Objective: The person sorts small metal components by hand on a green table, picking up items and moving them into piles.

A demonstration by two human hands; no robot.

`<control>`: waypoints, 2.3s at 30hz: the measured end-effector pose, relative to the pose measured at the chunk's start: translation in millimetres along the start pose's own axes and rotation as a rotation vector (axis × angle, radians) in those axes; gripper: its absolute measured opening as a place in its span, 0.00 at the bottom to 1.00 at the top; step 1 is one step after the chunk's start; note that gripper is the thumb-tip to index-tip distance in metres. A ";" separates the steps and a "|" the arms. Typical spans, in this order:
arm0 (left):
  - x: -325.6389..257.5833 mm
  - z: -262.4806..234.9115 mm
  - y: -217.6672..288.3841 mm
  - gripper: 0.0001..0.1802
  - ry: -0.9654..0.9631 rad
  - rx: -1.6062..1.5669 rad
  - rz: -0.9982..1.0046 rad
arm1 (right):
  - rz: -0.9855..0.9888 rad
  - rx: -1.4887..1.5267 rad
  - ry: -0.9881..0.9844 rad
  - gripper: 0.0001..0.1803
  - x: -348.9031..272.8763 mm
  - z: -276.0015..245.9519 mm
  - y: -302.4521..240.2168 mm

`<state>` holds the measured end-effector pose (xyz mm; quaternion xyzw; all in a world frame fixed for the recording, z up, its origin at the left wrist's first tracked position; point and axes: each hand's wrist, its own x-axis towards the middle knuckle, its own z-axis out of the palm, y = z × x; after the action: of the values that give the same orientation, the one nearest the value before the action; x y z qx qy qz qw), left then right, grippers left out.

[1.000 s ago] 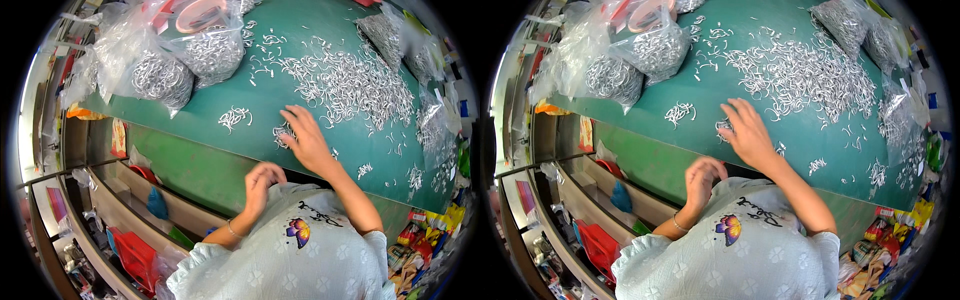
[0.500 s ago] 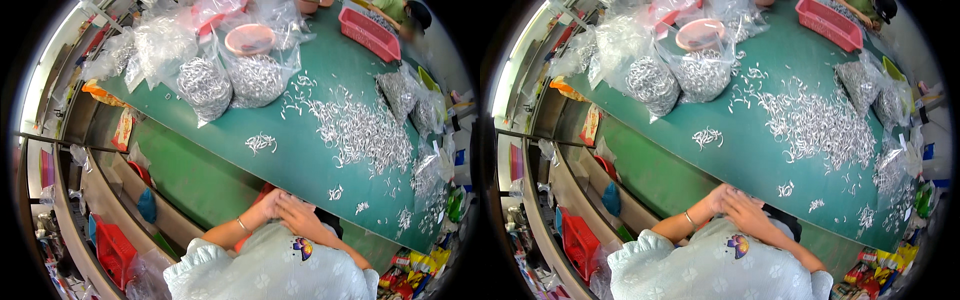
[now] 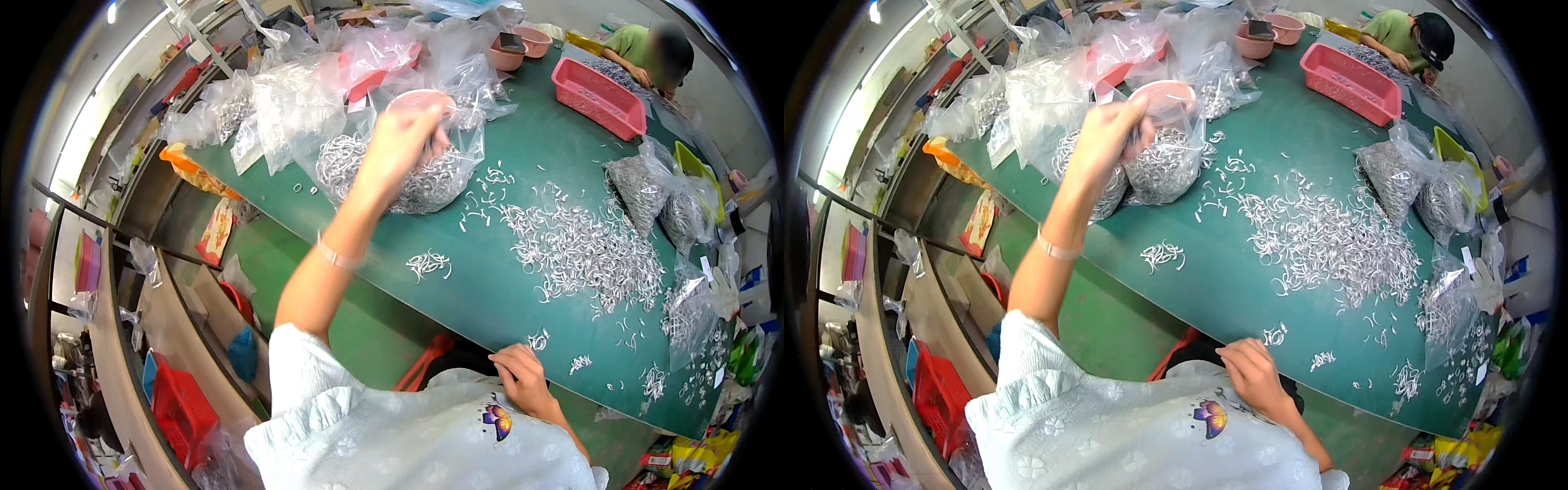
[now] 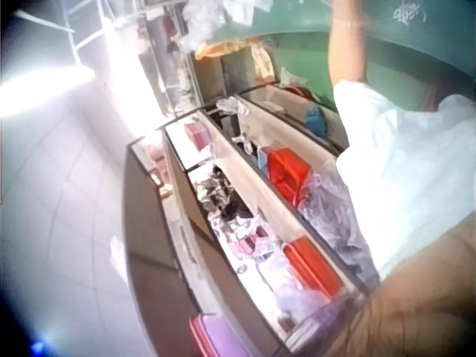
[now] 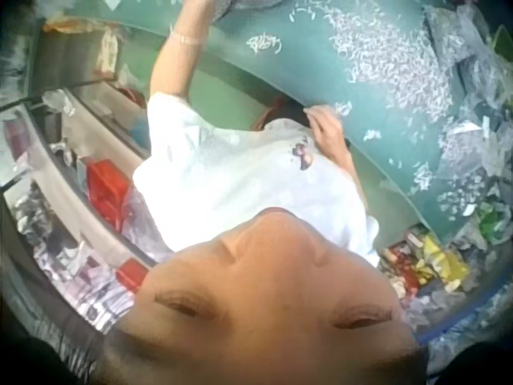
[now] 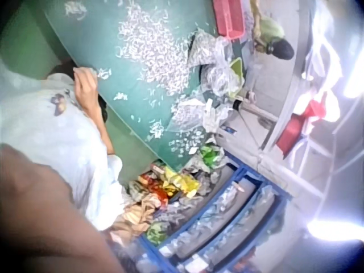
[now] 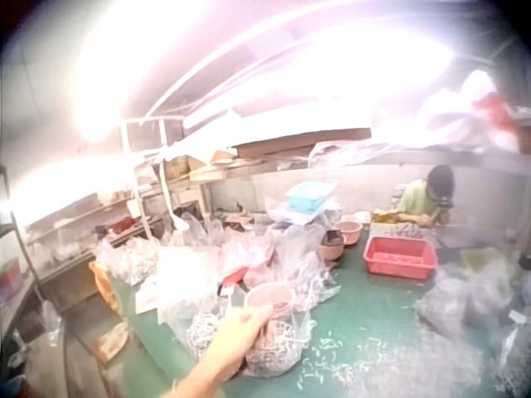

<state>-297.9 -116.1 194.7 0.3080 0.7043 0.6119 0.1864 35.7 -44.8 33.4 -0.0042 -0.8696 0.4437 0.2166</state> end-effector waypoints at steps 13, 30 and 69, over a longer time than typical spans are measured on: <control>11.0 -24.7 -11.9 0.14 0.084 1.106 0.517 | 0.477 -0.295 0.622 0.06 -80.5 -104.9 5.5; -230.4 211.1 -210.5 0.36 -0.848 -1.770 -1.235 | 0.530 -0.450 0.208 0.29 -51.2 -17.5 34.4; -235.5 230.2 -199.2 0.30 -0.721 -1.040 -1.403 | 0.047 -0.127 0.160 0.12 -102.0 -19.2 15.0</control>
<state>-17.3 -112.3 -68.6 -0.1371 0.2674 0.4654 0.8325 132.7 -41.2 -6.4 -0.0736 -0.8756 0.3906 0.2744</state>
